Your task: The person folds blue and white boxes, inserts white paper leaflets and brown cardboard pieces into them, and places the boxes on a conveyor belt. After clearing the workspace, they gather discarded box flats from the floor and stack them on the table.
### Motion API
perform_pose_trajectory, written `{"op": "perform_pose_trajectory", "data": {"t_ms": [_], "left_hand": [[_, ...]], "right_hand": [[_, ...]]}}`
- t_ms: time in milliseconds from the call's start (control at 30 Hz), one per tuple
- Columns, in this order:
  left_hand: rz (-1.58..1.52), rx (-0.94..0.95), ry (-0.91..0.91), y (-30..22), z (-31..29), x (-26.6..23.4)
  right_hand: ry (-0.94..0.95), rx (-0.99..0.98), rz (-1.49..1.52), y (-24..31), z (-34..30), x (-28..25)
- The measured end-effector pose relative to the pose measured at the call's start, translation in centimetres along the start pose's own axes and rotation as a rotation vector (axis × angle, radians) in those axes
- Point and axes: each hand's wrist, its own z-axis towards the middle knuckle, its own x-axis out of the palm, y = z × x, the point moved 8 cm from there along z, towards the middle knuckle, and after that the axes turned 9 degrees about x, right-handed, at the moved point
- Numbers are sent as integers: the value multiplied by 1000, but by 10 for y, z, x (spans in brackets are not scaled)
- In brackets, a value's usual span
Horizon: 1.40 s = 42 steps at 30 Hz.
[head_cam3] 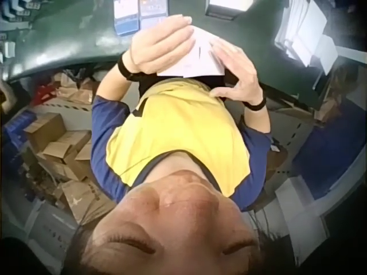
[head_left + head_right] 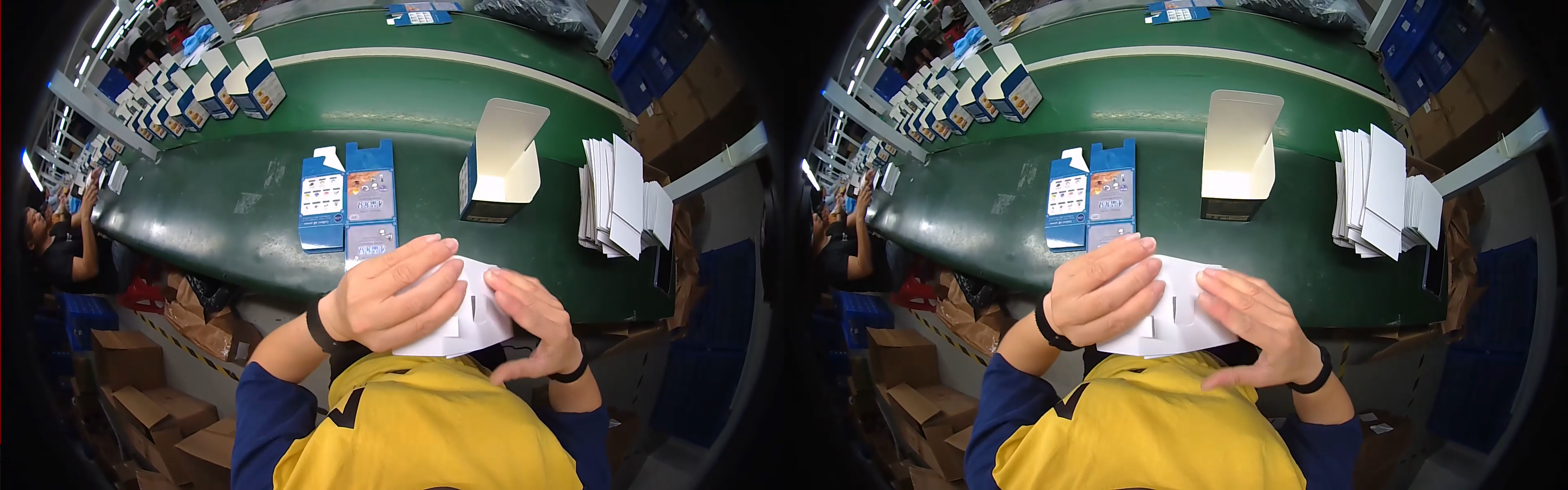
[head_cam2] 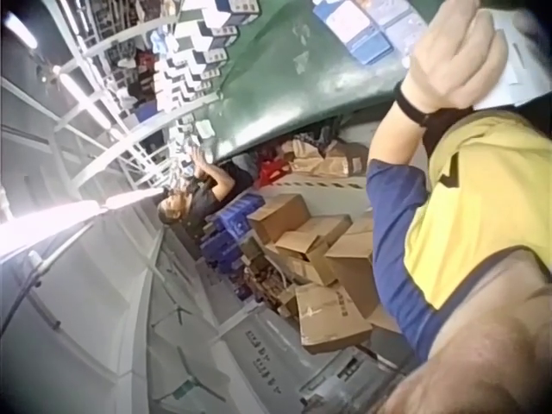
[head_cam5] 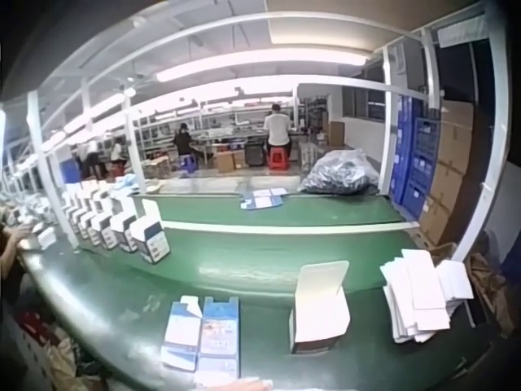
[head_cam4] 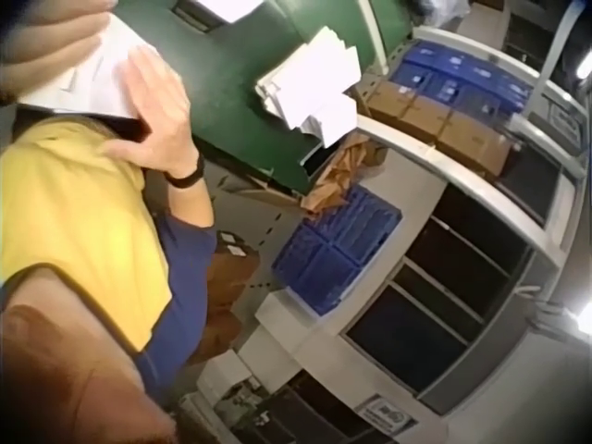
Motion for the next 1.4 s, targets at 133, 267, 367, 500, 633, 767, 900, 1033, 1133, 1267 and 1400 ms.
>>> {"op": "perform_pose_trajectory", "data": {"t_ms": [133,267,367,500,633,767,900,1033,1133,1267,1400], "left_hand": [[49,153,47,-8,3,0],[106,162,37,-8,5,-4],[132,149,21,-4,8,-8],[154,90,-26,-2,3,-3],[191,80,-52,4,2,2],[217,124,-46,4,13,2],[259,135,-78,5,16,0],[306,76,-150,2,22,2],[309,50,-180,8,24,11],[285,90,-203,28,36,27],[273,121,-256,40,52,28]], "right_hand": [[59,252,129,-1,10,9],[34,169,-35,8,18,11],[-84,102,92,8,16,4],[-168,-31,16,7,9,8],[-268,121,-29,6,10,3],[-172,272,-104,5,33,-5],[-76,224,-341,8,36,-8],[-263,72,-440,13,25,-17],[-239,112,-366,4,33,-25],[-109,213,-240,-13,55,-37],[-29,249,-128,-27,68,-46]]}}
